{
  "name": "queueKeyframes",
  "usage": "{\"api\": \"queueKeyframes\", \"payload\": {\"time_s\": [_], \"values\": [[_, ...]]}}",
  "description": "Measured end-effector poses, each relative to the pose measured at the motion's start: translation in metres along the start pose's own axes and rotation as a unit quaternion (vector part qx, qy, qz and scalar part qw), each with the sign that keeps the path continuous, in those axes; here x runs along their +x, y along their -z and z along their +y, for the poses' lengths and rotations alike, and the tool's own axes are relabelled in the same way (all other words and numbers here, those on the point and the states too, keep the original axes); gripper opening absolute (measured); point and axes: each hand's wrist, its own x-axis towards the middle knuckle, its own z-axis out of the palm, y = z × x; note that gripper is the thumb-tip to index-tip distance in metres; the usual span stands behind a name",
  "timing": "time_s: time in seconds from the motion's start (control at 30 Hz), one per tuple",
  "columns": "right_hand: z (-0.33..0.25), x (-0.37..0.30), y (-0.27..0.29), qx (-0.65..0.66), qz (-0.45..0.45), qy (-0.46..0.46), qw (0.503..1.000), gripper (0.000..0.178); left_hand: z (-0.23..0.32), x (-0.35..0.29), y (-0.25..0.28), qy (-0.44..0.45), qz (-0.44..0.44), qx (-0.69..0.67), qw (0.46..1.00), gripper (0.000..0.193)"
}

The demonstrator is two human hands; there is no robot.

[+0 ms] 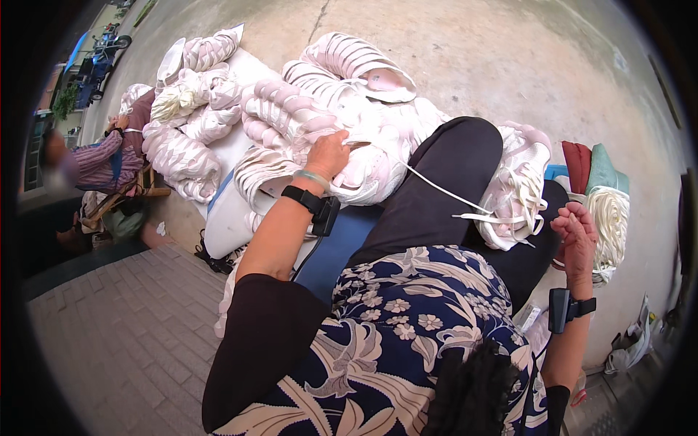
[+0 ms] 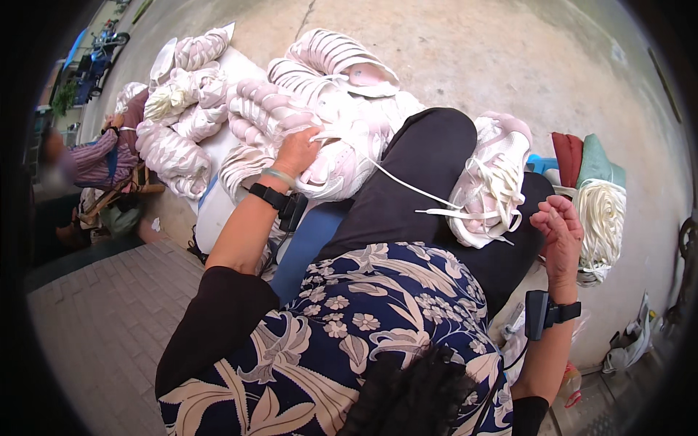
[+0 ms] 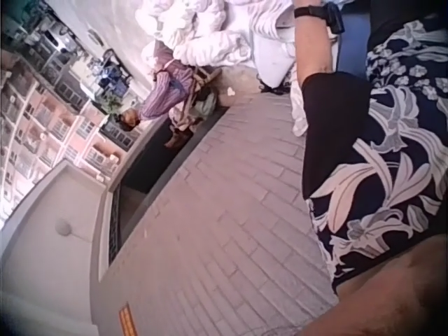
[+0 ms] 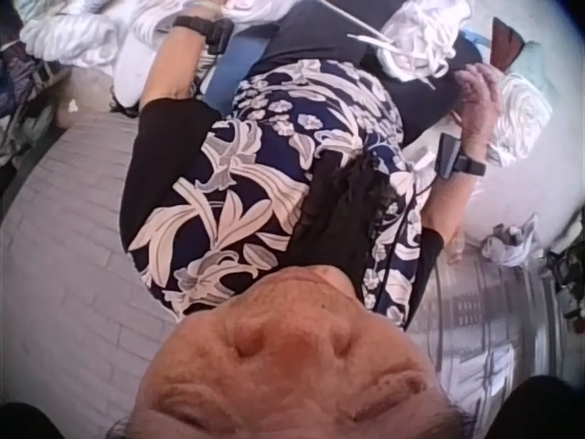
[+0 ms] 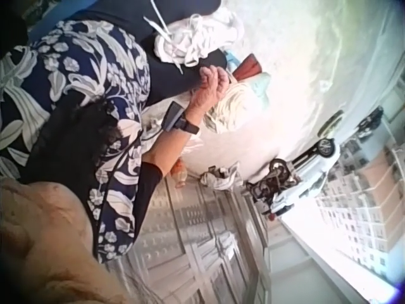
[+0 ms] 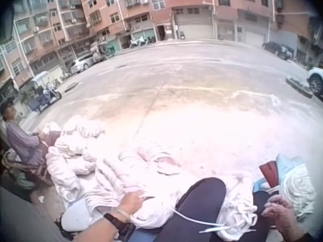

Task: The recorder is lacing pink and white sneakers and organizing them into stacks.

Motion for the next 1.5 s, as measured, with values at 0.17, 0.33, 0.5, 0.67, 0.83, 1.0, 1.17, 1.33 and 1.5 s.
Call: {"api": "queueKeyframes", "payload": {"time_s": [0.17,0.33,0.5,0.67,0.83,1.0,1.17,1.33,1.5], "values": [[-0.014,0.003,0.002,-0.044,0.033,0.012,0.998,0.021,-0.007,-0.006,-0.004,-0.084,-0.12,0.031,0.989,0.039],[-0.013,0.0,0.0,-0.063,0.052,0.015,0.997,0.019,0.053,-0.014,-0.002,-0.311,-0.13,-0.181,0.924,0.045],[-0.012,-0.005,-0.009,-0.087,0.063,0.018,0.994,0.018,0.051,-0.019,-0.022,-0.286,-0.201,-0.194,0.916,0.013],[-0.016,-0.021,-0.001,-0.057,0.11,0.033,0.992,0.016,0.05,0.004,-0.023,-0.251,-0.114,-0.171,0.946,0.026],[-0.018,-0.04,-0.021,-0.107,0.073,0.047,0.99,0.019,0.103,0.021,0.026,-0.24,-0.056,-0.271,0.931,0.031],[-0.012,-0.038,-0.022,-0.168,-0.005,0.098,0.981,0.017,0.193,0.019,0.118,-0.442,0.051,-0.158,0.882,0.031],[-0.005,-0.038,-0.031,-0.252,0.036,0.201,0.946,0.024,0.265,-0.031,0.181,-0.596,0.147,-0.05,0.788,0.032],[0.011,-0.027,-0.025,-0.271,0.01,0.248,0.93,0.036,0.291,-0.074,0.194,-0.616,0.101,-0.017,0.781,0.033],[0.025,-0.01,-0.025,-0.303,0.03,0.18,0.935,0.076,0.284,-0.067,0.2,-0.457,0.146,-0.117,0.87,0.031]]}}
